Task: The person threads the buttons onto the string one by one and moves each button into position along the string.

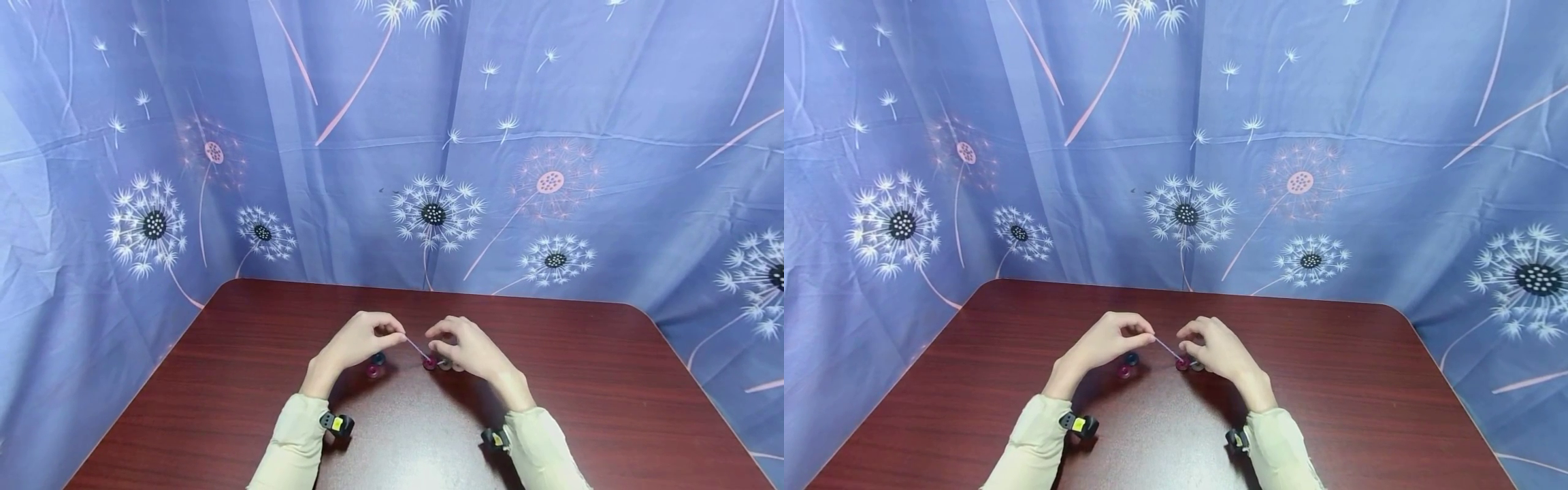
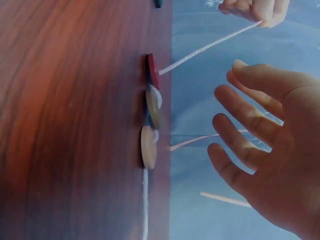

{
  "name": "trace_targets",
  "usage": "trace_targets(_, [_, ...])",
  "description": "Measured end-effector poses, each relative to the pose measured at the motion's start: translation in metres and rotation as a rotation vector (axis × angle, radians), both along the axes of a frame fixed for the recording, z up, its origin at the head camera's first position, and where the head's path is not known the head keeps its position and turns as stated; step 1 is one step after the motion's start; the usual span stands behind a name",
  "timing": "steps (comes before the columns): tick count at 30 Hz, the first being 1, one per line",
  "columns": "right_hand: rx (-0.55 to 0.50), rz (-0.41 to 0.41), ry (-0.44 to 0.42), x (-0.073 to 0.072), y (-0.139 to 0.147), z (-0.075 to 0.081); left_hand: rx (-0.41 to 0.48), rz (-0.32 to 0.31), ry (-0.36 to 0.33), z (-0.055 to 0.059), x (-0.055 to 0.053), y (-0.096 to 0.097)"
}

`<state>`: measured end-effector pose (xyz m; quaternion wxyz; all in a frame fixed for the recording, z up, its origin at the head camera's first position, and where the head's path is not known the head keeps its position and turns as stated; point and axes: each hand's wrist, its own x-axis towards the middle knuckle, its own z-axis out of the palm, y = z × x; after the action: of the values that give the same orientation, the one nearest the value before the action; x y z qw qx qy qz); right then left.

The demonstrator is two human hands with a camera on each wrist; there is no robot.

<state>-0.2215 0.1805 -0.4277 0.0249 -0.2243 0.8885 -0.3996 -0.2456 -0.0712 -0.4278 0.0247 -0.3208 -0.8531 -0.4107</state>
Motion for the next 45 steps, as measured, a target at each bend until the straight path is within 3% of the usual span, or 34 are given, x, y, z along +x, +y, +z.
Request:
trace_targets(16, [-0.082,0.024,0.081,0.006,-0.010,0.006,0.006,-0.010,0.010,-0.001,0.001,0.002])
trace_targets(25, [-0.145,0.058,-0.017,0.008,-0.022,0.000,0.008,-0.037,-0.010,-0.004,-0.002,0.002])
trace_targets(35, [-0.095,0.020,0.111,0.007,-0.028,-0.003,0.016,-0.063,-0.016,-0.004,0.000,0.003])
trace_targets(40, [-0.056,-0.029,0.166,0.005,-0.027,-0.003,-0.006,-0.037,-0.009,-0.004,0.000,0.003])
trace_targets(45, [-0.042,-0.050,0.169,0.005,-0.026,-0.003,-0.026,-0.015,-0.004,-0.005,-0.001,0.003])
